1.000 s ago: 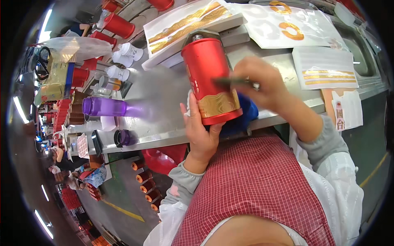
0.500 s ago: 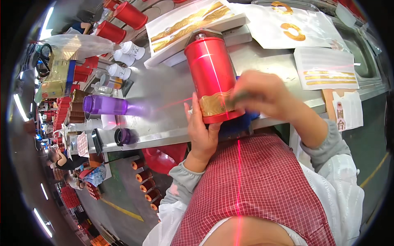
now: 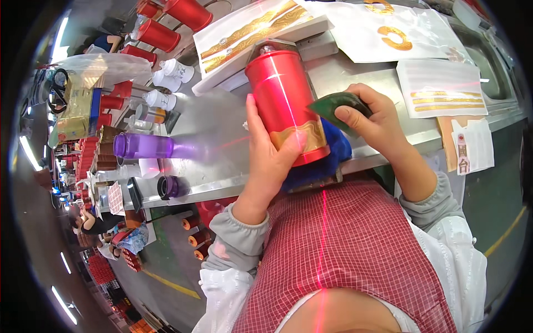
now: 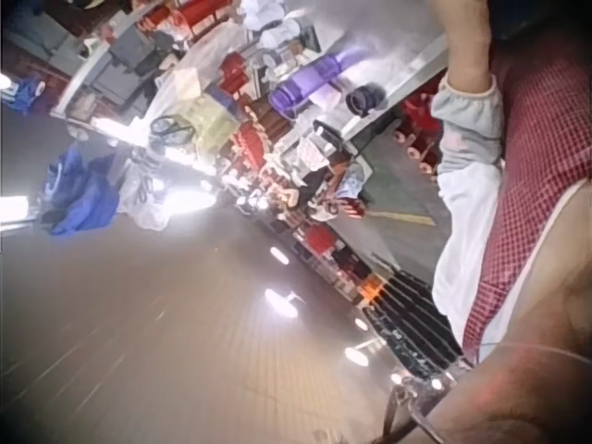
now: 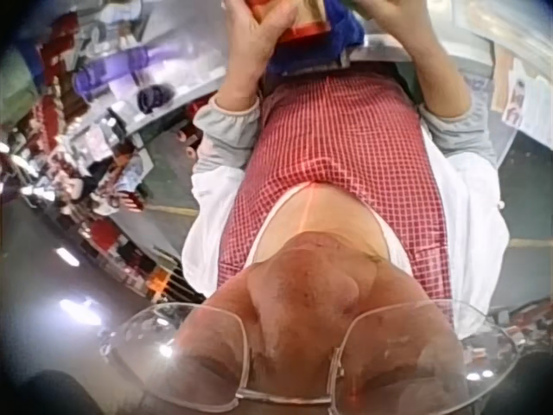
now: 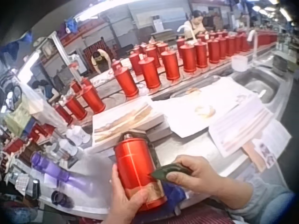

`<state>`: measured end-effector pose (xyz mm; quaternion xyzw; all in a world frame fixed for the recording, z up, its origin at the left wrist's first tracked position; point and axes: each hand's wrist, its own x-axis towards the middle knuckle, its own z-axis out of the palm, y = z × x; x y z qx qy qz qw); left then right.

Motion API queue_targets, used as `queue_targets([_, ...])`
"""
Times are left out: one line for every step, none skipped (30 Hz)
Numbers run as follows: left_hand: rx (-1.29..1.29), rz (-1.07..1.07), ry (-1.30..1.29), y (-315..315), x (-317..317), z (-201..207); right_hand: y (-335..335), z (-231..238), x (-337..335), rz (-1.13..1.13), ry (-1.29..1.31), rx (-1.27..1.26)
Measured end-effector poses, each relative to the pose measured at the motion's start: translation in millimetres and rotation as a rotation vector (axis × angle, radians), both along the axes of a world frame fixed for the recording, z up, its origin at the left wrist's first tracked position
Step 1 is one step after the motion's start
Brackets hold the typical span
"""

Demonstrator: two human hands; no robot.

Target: The person applies a gold decorative label to a red cylindrical tin. They position the label, smooth it with a green card, and rotate the tin to ensure adhesion. The person then applies a second label to the same tin, repeating the smoothing and rotating process.

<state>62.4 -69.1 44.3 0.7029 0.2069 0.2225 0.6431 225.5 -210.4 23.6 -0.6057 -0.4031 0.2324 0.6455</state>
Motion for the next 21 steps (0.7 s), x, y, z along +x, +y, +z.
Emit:
queue_targets([-0.060, 0.005, -0.013, 2.5, 2.8, -1.5, -1.0, -1.5, -1.1, -0.013, 0.032, -0.010])
queue_targets([-0.116, 0.010, -0.029, 4.6, 5.0, -2.0, -2.0, -1.4, -2.3, -0.025, 0.061, -0.015])
queue_targets([-0.074, 0.063, -0.089, 5.6, 5.7, -8.4, -2.2, -1.8, -3.3, -0.018, 0.071, -0.017])
queue_targets([0.071, 0.134, -0.152, 7.4, -2.9, -20.3, -3.2, -2.6, -4.7, -0.010, 0.081, -0.018])
queue_targets([0.216, 0.205, -0.210, 7.6, -17.4, -34.9, -3.5, -3.5, -4.6, 0.000, 0.095, -0.020])
queue_targets([0.428, 0.183, -0.219, 4.8, -28.7, -36.9, -5.1, -5.4, -4.1, -0.005, 0.088, -0.008])
queue_targets([0.638, 0.185, -0.240, 1.3, -39.3, -38.6, -6.7, -6.9, -3.3, -0.010, 0.081, 0.004])
queue_targets([0.905, 0.099, -0.220, -5.2, -50.5, -36.9, -9.0, -8.4, -3.9, -0.018, 0.071, 0.008])
queue_targets([1.170, 0.008, -0.199, -7.6, -55.8, -34.6, -9.2, -12.3, -4.7, -0.033, 0.100, 0.013])
queue_targets([1.210, -0.043, -0.168, -4.2, -56.1, -31.0, -8.4, -17.8, -5.4, -0.048, 0.129, 0.018])
queue_targets([1.253, -0.079, -0.141, 0.2, -54.6, -23.1, -6.7, -18.8, -5.3, -0.054, 0.147, 0.027])
queue_targets([1.296, -0.115, -0.112, 3.1, -51.1, -16.3, -6.2, -16.9, -5.1, -0.053, 0.128, 0.022])
queue_targets([1.354, -0.160, -0.134, 5.5, -44.6, -11.6, -6.0, -14.1, -4.9, -0.051, 0.111, 0.017])
queue_targets([1.373, -0.195, -0.140, 7.6, -36.7, -6.0, -7.2, -11.3, -4.6, -0.060, 0.090, 0.008])
queue_targets([1.396, -0.226, -0.141, 8.4, -29.6, 0.7, -7.3, -9.1, -3.8, -0.074, 0.099, 0.019])
queue_targets([1.420, -0.257, -0.142, 9.5, -23.7, 5.6, -6.8, -7.1, -2.7, -0.087, 0.108, 0.030])
queue_targets([1.406, -0.304, -0.131, 10.0, -18.3, 7.9, -7.6, -5.5, -1.9, -0.105, 0.119, 0.039])
queue_targets([1.429, -0.338, -0.127, 11.2, -13.5, 10.9, -8.5, -5.0, -1.7, -0.114, 0.124, 0.056])
queue_targets([1.451, -0.371, -0.122, 12.6, -9.4, 13.9, -9.1, -5.0, -1.7, -0.123, 0.130, 0.074])
queue_targets([1.474, -0.408, -0.117, 13.5, -5.5, 15.3, -10.2, -5.5, -0.1, -0.134, 0.137, 0.093])
queue_targets([1.425, -0.295, -0.062, 13.6, -6.9, 13.2, -12.5, -4.4, 0.6, -0.108, 0.138, 0.077])
